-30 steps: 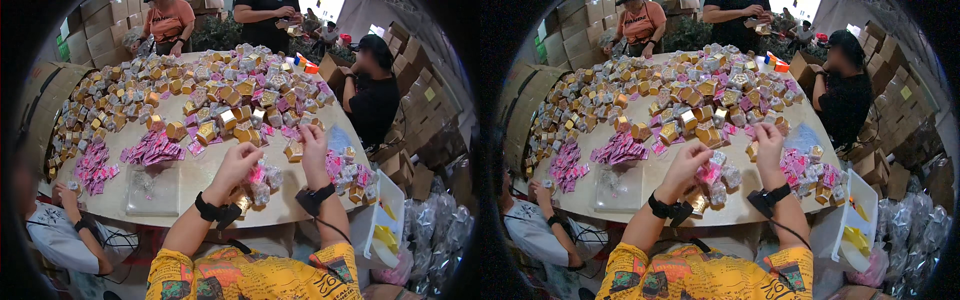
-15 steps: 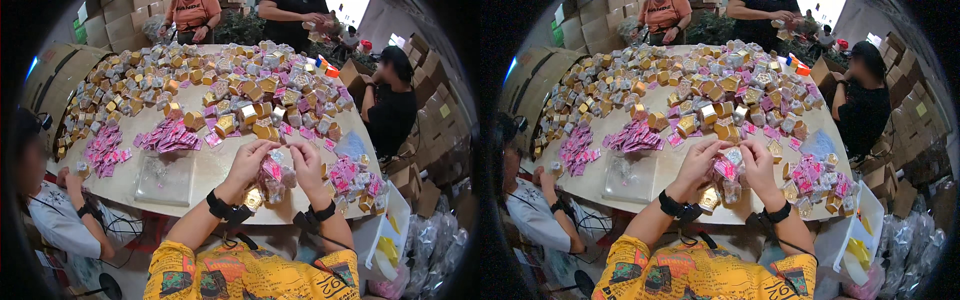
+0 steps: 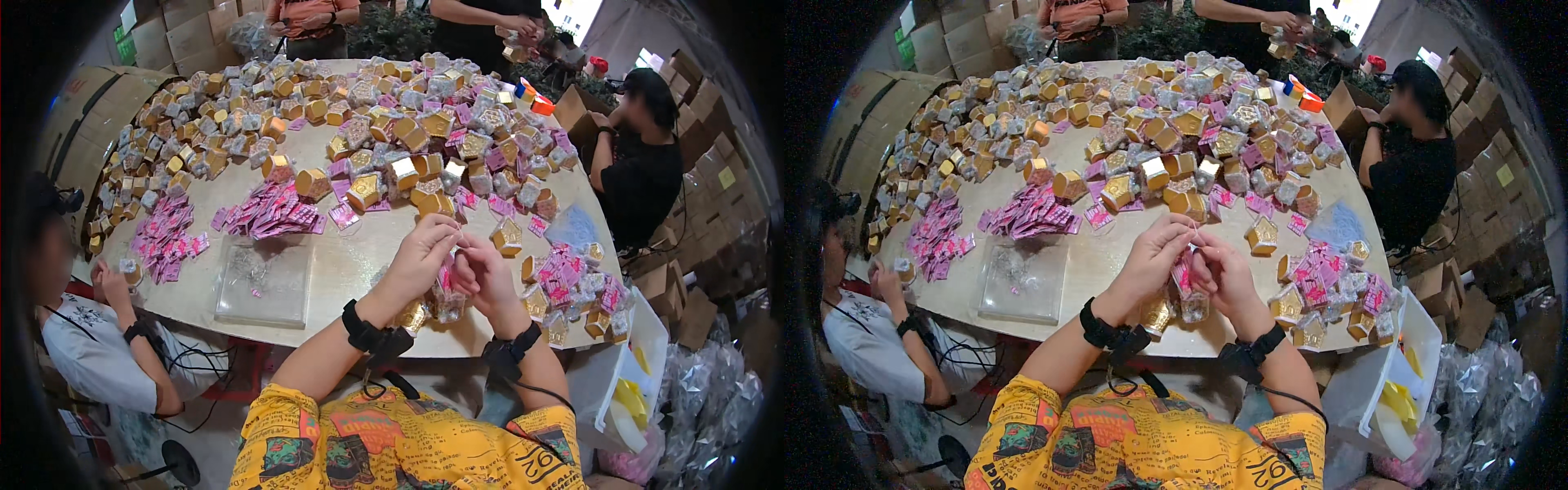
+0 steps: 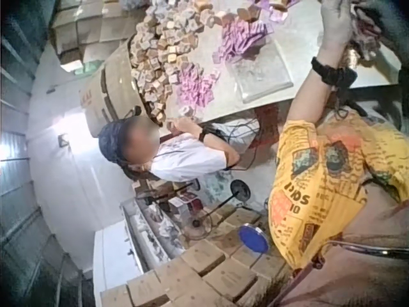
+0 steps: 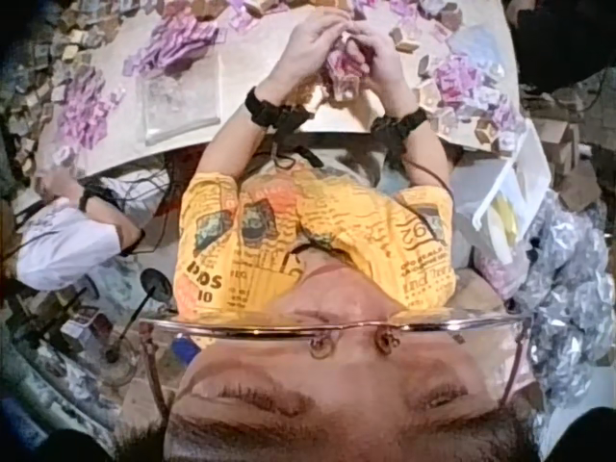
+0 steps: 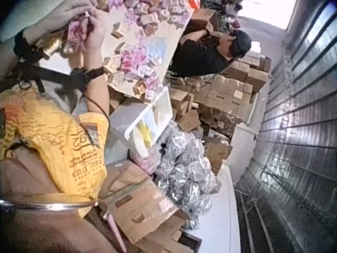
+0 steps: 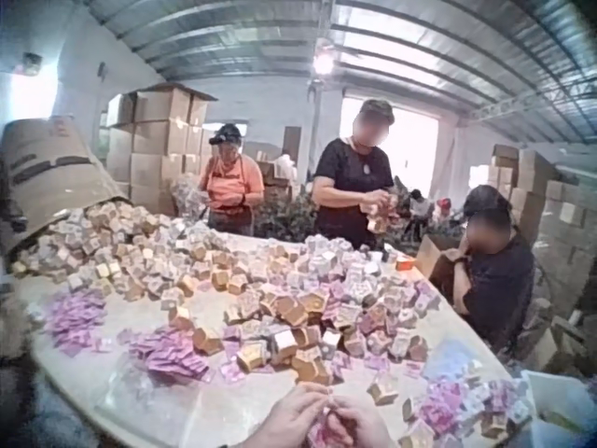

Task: The person sits at a table in a warehouse and wraps small, gold-colored, house-shaped items with pink paper. They fold the paper around the items and secure them with small pink ribbons, placing the finished products on the table.

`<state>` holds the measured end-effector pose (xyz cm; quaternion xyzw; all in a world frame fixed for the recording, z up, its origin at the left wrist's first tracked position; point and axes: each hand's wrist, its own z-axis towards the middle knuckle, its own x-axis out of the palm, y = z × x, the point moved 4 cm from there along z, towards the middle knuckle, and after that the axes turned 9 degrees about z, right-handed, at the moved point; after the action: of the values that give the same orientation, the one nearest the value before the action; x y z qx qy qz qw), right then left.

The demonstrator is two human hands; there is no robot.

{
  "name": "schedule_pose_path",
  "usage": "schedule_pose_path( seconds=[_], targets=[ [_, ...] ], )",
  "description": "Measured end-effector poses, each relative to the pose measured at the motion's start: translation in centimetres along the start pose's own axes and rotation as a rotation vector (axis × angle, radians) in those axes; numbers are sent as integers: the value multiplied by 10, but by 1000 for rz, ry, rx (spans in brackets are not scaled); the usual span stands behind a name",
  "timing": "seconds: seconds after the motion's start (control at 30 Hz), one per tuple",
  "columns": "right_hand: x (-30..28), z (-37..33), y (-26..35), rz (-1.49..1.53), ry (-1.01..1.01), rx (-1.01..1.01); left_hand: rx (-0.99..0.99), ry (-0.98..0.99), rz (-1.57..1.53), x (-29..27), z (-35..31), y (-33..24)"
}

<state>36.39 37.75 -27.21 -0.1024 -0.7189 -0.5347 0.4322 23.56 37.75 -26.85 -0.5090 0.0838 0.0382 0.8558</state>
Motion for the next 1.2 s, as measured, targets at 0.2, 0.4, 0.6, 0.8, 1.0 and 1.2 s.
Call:
schedule_pose_path(
  seconds=[0.2, 0.4, 0.6, 0.8, 1.0, 1.2],
  targets=[
    [-11, 2, -1, -370, -271, -232, 45, -12, 161, 0, -2, -8],
    [-20, 5, -7, -171, -112, -128, 110, -2, 278, -3, -2, -15],
    [-15, 5, -9, 74, 84, -59, 168, -45, 399, -3, -1, -31],
    [-21, 9, -8, -173, -132, -269, 219, -50, 555, 2, -3, -35],
    [-20, 12, -9, -100, -94, -230, 304, -77, 803, 0, -2, -48],
    [-13, 9, -17, 222, 73, -248, -216, -33, -105, -1, 0, -16]
  ],
)
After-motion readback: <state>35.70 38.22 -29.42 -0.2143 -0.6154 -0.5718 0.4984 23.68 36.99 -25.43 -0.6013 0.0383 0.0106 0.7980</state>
